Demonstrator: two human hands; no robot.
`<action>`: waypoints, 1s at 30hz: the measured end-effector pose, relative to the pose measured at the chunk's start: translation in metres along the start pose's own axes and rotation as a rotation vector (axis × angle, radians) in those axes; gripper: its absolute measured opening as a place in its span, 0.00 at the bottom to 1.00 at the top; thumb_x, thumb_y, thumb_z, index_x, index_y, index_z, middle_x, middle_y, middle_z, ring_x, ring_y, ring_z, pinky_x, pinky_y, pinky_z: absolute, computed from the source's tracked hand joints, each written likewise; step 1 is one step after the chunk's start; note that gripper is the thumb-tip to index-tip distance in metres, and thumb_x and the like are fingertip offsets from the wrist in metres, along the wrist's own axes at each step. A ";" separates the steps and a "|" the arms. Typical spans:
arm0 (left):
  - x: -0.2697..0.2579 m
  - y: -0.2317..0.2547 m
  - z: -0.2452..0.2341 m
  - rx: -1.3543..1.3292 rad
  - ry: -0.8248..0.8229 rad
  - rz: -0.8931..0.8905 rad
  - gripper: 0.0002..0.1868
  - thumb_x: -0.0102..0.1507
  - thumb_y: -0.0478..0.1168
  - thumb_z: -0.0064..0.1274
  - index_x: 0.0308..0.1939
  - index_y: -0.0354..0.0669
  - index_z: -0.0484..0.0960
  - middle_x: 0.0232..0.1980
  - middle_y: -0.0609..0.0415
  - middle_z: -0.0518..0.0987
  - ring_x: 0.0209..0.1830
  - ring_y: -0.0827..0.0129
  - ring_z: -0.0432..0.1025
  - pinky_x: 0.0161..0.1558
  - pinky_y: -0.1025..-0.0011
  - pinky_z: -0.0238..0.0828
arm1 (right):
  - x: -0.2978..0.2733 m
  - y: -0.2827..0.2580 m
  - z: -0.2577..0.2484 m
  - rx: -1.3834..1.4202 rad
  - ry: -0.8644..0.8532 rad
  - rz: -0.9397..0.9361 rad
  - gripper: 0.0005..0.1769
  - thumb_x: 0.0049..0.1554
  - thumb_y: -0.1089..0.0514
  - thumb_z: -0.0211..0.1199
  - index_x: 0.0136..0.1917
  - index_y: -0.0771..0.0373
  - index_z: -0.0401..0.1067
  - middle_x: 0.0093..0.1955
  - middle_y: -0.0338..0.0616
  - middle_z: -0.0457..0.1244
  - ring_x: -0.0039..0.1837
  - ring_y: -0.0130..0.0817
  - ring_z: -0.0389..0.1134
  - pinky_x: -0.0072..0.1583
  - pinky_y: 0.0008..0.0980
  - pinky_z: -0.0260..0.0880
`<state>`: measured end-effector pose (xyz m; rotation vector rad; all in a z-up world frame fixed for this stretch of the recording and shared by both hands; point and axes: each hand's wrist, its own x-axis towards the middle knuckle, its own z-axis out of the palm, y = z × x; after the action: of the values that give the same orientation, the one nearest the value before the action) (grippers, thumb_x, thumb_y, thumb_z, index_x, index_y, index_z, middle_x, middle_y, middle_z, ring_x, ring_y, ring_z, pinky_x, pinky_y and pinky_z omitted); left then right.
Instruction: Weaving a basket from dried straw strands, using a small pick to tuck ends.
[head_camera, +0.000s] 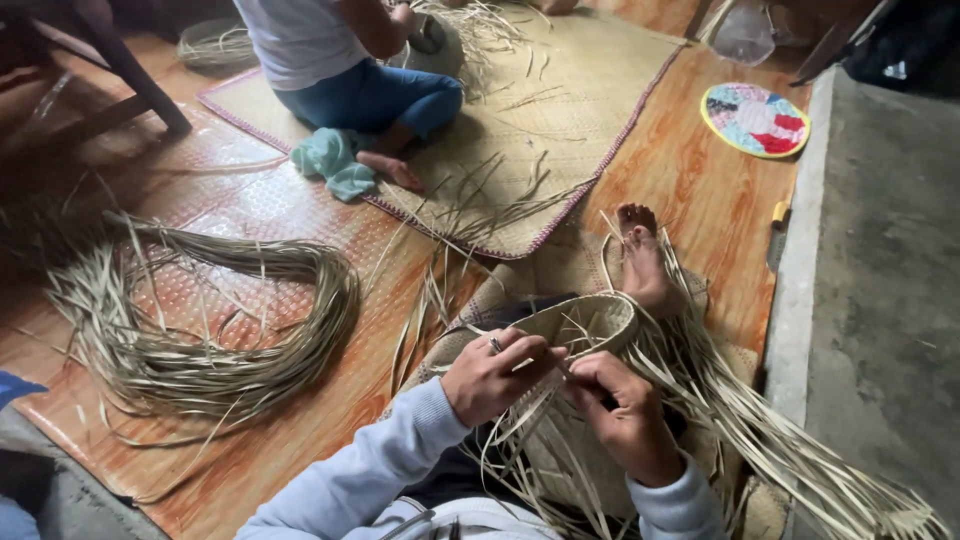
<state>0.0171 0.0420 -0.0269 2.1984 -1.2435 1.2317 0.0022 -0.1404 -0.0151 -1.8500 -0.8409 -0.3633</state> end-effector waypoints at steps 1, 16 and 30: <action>-0.002 -0.001 0.003 -0.008 -0.004 0.004 0.12 0.54 0.34 0.52 0.42 0.40 0.78 0.41 0.53 0.70 0.30 0.71 0.63 0.29 0.76 0.64 | 0.001 0.006 0.001 -0.001 0.007 0.007 0.05 0.42 0.67 0.60 0.35 0.65 0.67 0.36 0.38 0.62 0.32 0.23 0.58 0.36 0.19 0.58; -0.017 0.026 0.013 -0.751 0.070 -0.915 0.04 0.56 0.31 0.49 0.34 0.35 0.77 0.19 0.51 0.74 0.15 0.71 0.67 0.21 0.77 0.65 | -0.029 0.022 -0.010 -0.393 0.295 -0.029 0.11 0.49 0.58 0.63 0.46 0.62 0.69 0.42 0.42 0.59 0.44 0.36 0.64 0.45 0.31 0.67; -0.012 0.027 0.016 -1.326 0.412 -1.316 0.10 0.49 0.23 0.54 0.32 0.23 0.70 0.29 0.38 0.74 0.28 0.60 0.74 0.32 0.67 0.77 | -0.056 0.038 0.005 -0.435 0.199 0.001 0.06 0.53 0.61 0.56 0.42 0.65 0.64 0.38 0.43 0.55 0.43 0.41 0.59 0.48 0.35 0.61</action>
<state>0.0001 0.0227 -0.0488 1.0951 -0.0711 0.0948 -0.0117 -0.1657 -0.0765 -2.1664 -0.6578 -0.7648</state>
